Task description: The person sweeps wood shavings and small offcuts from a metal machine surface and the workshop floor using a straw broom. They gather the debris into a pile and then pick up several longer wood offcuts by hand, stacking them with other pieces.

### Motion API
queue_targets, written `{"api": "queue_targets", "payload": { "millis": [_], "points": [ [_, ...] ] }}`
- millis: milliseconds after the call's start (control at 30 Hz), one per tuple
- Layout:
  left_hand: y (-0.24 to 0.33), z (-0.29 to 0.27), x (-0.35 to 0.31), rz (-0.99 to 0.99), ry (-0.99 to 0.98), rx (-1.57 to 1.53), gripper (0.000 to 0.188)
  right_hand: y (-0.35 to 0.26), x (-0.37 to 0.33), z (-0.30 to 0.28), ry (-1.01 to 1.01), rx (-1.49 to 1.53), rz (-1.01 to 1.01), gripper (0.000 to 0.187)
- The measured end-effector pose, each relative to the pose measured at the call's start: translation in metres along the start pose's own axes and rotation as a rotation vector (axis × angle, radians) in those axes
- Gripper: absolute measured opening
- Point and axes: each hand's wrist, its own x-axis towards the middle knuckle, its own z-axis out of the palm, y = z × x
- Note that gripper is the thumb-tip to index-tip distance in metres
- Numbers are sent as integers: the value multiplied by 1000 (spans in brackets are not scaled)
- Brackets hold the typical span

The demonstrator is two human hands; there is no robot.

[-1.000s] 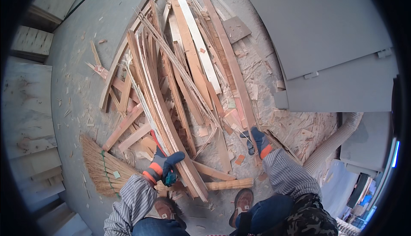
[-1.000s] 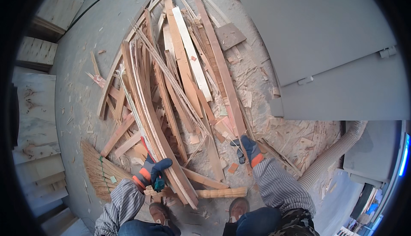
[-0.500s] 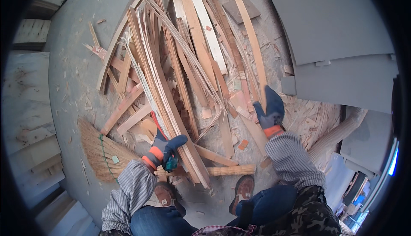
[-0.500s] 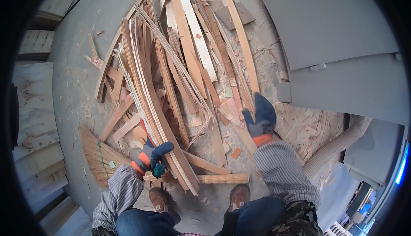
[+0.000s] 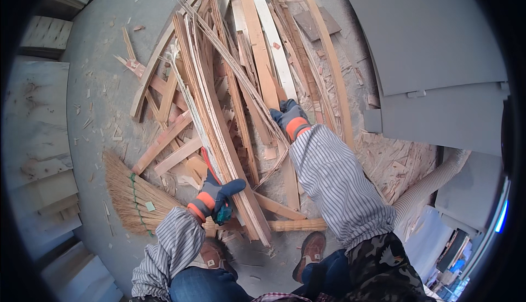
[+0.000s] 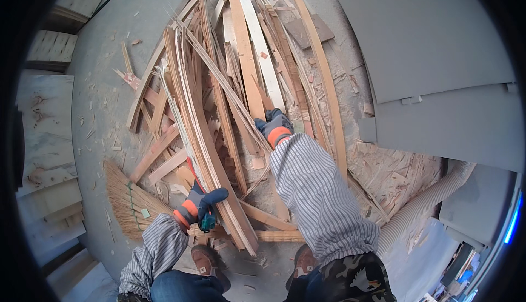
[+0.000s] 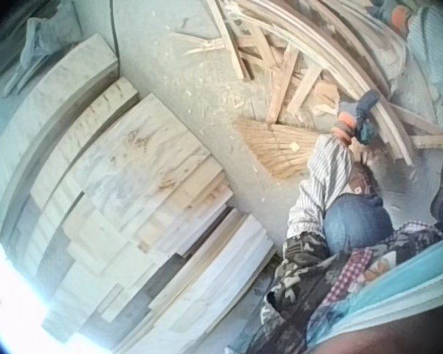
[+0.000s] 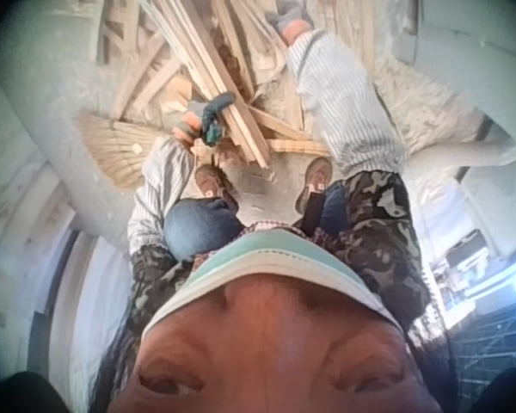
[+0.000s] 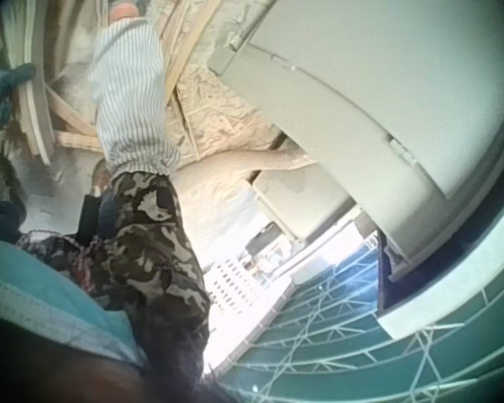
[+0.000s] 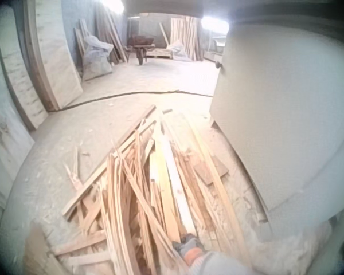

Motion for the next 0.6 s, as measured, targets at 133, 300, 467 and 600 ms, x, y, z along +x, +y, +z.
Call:
{"api": "queue_targets", "payload": {
  "millis": [133, 300, 467, 600],
  "points": [
    [-1, -1, 0, -40, 4, 31, 59, -16, -11, -6, -7, -183, -16, 45],
    [-1, -2, -1, -25, -14, 3, 55, -25, -30, 1, 100, -392, 24, 45],
    [2, -3, -1, -23, -54, -21, 52, 0, -15, 10, 86, 155, 43, 54],
    [7, -6, -3, -84, -81, 3, 52, 18, 8, 16, 55, 1, 47, 53]
  ]
}}
